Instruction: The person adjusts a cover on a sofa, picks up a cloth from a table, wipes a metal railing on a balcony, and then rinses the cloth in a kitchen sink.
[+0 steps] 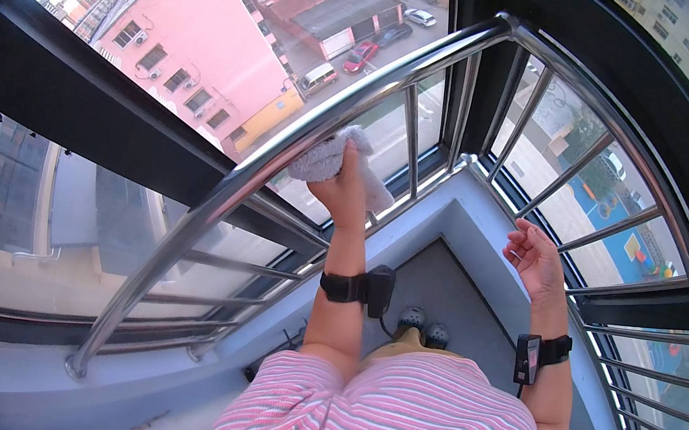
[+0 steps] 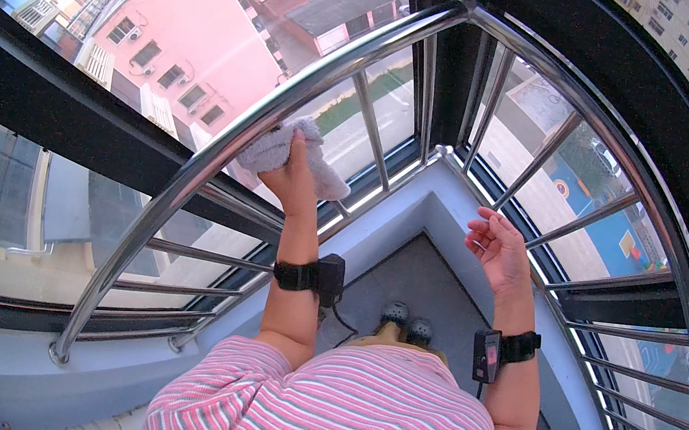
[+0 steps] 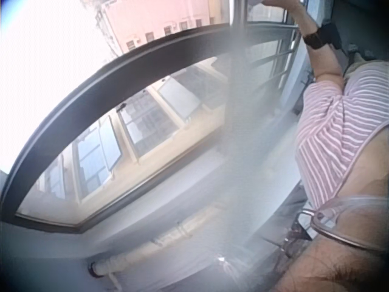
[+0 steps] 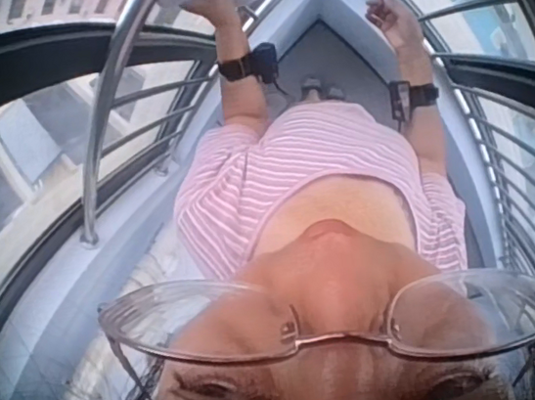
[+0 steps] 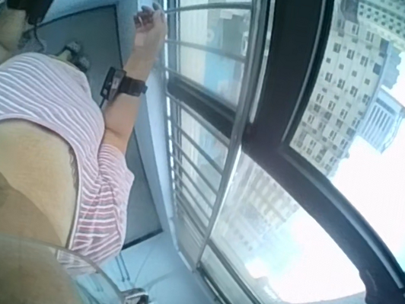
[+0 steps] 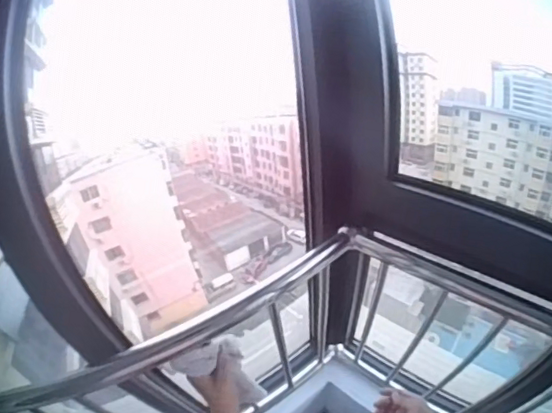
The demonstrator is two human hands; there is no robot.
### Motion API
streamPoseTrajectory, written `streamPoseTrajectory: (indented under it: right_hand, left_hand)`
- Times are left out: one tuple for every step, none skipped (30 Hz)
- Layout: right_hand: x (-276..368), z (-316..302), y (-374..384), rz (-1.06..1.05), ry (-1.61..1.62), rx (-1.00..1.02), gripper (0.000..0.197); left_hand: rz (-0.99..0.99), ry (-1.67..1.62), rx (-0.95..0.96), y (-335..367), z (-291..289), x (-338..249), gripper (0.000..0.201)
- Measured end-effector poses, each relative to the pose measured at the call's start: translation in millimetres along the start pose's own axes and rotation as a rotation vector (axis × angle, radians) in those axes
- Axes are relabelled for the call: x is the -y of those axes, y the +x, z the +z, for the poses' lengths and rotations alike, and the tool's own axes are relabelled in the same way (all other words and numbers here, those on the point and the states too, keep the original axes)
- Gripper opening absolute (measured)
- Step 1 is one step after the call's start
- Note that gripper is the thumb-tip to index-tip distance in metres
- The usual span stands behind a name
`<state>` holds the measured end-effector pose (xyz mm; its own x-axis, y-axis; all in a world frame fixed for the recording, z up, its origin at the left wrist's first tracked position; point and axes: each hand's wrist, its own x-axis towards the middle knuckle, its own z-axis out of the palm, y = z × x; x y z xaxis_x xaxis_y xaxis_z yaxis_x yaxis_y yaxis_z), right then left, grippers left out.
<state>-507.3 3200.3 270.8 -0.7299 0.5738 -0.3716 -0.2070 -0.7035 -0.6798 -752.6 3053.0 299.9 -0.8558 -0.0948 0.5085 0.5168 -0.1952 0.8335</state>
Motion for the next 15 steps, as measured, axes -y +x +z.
streamPoseTrajectory:
  right_hand:
    - [0, 1, 0, 0.0, -0.004, 0.004, 0.021]
    - [0, 2, 0, -0.003, -0.005, 0.005, 0.021]
    - [-2, 3, 0, 0.024, -0.009, 0.023, 0.022]
    - [-3, 0, 4, 0.043, -0.015, 0.042, 0.022]
    - [-7, -16, 12, 0.047, -0.004, 0.048, 0.022]
    - [-10, -33, 17, 0.027, -0.007, 0.034, 0.022]
    - [-12, -30, 20, 0.054, -0.011, 0.066, 0.022]
    - [-13, -15, 17, 0.081, -0.013, 0.092, 0.022]
    - [-7, -4, 7, 0.07, -0.025, 0.12, 0.022]
    - [-1, -3, 5, 0.069, -0.042, 0.155, 0.022]
    - [3, -4, 0, 0.062, -0.042, 0.157, 0.022]
    - [6, -6, -5, 0.056, -0.042, 0.159, 0.022]
    - [14, 1, -15, 0.048, -0.056, 0.16, 0.022]
    - [24, -1, -27, 0.022, -0.067, 0.133, 0.022]
    - [24, -24, -24, 0.014, -0.046, 0.102, 0.022]
  left_hand:
    - [0.054, 0.044, -0.002, 3, 0, -2, 0.028]
    - [0.108, 0.087, -0.004, 5, -1, -4, 0.029]
    - [0.109, 0.082, -0.004, 8, -6, 1, 0.029]
    - [0.009, -0.082, 0.055, 12, -12, 12, 0.029]
    - [-0.101, -0.253, 0.123, 13, -10, 10, 0.03]
    - [-0.101, -0.21, 0.169, 9, -8, 7, 0.028]
    - [-0.148, -0.24, 0.167, 10, -13, 5, 0.027]
    - [-0.198, -0.271, 0.17, 10, -18, 2, 0.026]
    - [-0.22, -0.277, 0.166, 5, -17, -1, 0.023]
    - [-0.218, -0.297, 0.167, -6, -8, -2, 0.023]
    - [-0.185, -0.18, 0.072, -16, -6, -2, 0.027]
    - [-0.152, -0.062, -0.023, -29, -4, 3, 0.031]
    - [-0.034, 0.048, -0.161, -48, -9, 25, 0.03]
    - [-0.069, 0.06, -0.137, -59, -1, 16, 0.031]
    - [-0.04, 0.072, -0.105, -72, 6, 15, 0.029]
